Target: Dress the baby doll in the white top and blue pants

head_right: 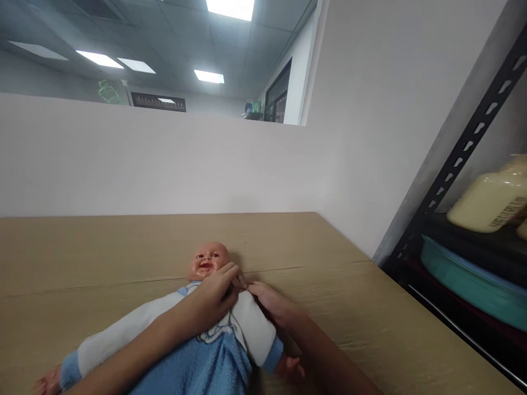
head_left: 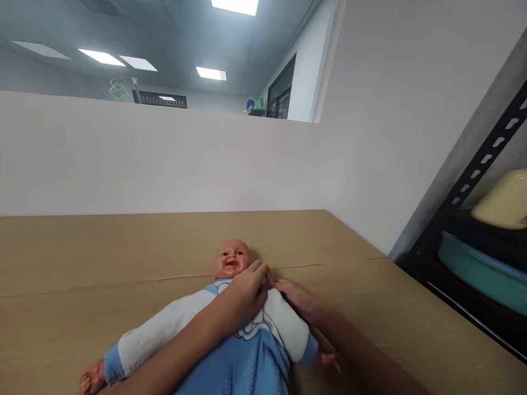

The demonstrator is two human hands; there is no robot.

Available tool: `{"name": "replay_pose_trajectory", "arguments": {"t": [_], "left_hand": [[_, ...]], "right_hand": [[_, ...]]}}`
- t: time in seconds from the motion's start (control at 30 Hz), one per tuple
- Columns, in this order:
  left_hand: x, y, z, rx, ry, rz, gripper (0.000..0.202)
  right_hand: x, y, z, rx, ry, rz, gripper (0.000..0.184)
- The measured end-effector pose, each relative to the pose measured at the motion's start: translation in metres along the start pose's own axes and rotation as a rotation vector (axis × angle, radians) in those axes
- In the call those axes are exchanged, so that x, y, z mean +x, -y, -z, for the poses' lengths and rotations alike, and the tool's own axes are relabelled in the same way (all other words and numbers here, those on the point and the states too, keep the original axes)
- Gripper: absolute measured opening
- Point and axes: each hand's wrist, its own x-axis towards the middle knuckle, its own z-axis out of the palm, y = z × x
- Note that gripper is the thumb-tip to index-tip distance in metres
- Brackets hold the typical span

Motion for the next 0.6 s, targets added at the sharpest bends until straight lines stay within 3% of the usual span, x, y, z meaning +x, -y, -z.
{"name": "replay_pose_trajectory", "arguments": {"t": [0.23, 0.37, 0.43, 0.5, 0.6], "left_hand": [[0.0, -0.005, 0.009, 0.248, 0.134, 0.055, 0.035], [-0.002, -0.011, 0.021, 0.323, 0.199, 0.112, 0.031], [-0.003, -0.011, 0.024, 0.355, 0.223, 0.135, 0.031], [-0.004, -0.011, 0.025, 0.378, 0.234, 0.152, 0.029], [-0.006, -0.013, 0.027, 0.391, 0.213, 0.169, 0.021]], "right_hand": [[-0.025, 0.033, 0.009, -0.154, 0.087, -0.023, 0.024], [-0.042, 0.056, 0.024, -0.266, 0.347, -0.066, 0.064], [-0.051, 0.069, 0.031, -0.384, 0.432, -0.089, 0.061], [-0.058, 0.082, 0.037, -0.583, 0.338, -0.129, 0.044], [-0.065, 0.092, 0.037, -0.757, 0.052, -0.176, 0.033]]}}
